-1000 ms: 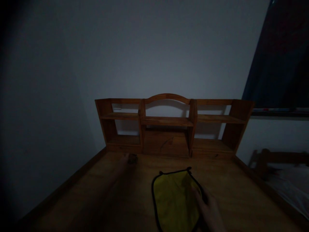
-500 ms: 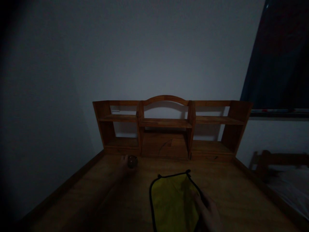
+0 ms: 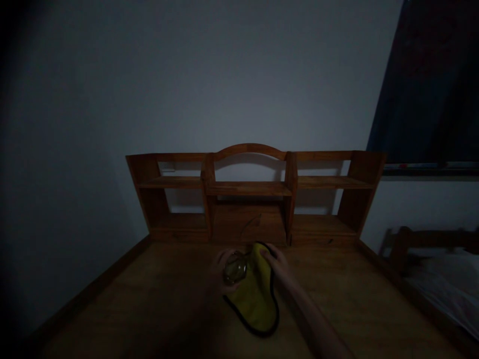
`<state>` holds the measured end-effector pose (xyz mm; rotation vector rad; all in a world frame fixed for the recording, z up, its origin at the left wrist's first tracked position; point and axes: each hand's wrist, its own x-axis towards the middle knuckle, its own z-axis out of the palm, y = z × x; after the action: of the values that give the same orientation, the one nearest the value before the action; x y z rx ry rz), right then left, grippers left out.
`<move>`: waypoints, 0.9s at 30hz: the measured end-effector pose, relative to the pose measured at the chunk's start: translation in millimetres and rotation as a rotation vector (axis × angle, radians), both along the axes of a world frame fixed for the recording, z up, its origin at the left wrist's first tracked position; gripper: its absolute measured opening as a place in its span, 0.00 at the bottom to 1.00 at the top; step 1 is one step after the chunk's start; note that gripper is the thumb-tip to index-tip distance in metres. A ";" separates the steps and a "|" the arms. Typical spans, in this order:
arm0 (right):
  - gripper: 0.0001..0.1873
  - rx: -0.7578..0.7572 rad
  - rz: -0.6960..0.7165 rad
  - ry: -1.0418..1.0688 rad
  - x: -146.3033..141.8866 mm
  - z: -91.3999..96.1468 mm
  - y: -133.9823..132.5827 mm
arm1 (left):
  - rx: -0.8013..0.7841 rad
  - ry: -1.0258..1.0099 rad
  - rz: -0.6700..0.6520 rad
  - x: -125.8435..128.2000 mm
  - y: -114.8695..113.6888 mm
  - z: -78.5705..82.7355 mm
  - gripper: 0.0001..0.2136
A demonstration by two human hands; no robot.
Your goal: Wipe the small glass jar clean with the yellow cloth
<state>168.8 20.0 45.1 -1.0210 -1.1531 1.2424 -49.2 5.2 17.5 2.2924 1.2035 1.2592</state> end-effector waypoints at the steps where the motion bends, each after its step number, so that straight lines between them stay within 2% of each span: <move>1: 0.29 -0.006 0.037 0.018 -1.7 -3.1 0.2 | -0.011 -0.010 0.019 2.1 -0.7 -5.5 0.36; 5: 0.23 -0.018 0.143 0.089 -7.8 -18.3 -5.8 | -0.036 -0.074 0.150 9.7 4.5 -29.1 0.34; 7: 0.26 -0.094 0.295 0.129 -11.7 -24.4 -8.3 | -0.042 -0.109 0.165 13.4 7.7 -37.7 0.34; 9: 0.27 -0.125 0.385 0.118 -17.2 -29.1 -10.8 | -0.046 -0.131 0.163 16.6 8.0 -42.0 0.34; 11: 0.22 -0.055 0.319 0.034 -23.7 -33.7 -14.6 | -0.045 -0.140 0.158 19.1 5.0 -42.7 0.33; 14: 0.13 0.135 0.045 -0.196 -32.3 -40.7 -21.6 | -0.037 -0.124 0.122 20.3 -2.2 -42.6 0.33; 17: 0.15 0.207 -0.074 -0.379 -35.8 -44.8 -27.0 | -0.041 -0.053 0.055 17.4 -8.1 -46.1 0.35; 22: 0.20 0.240 -0.026 -0.516 -35.2 -40.5 -33.7 | -0.040 0.114 -0.025 8.1 -14.5 -46.9 0.39; 27: 0.16 0.233 0.122 -0.509 -37.0 -36.8 -35.9 | -0.093 0.164 -0.124 3.6 -22.0 -28.3 0.41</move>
<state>131.8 -15.9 8.3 -1.1336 -1.7309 0.9314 -45.7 -16.8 -10.7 2.3990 1.1251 0.9683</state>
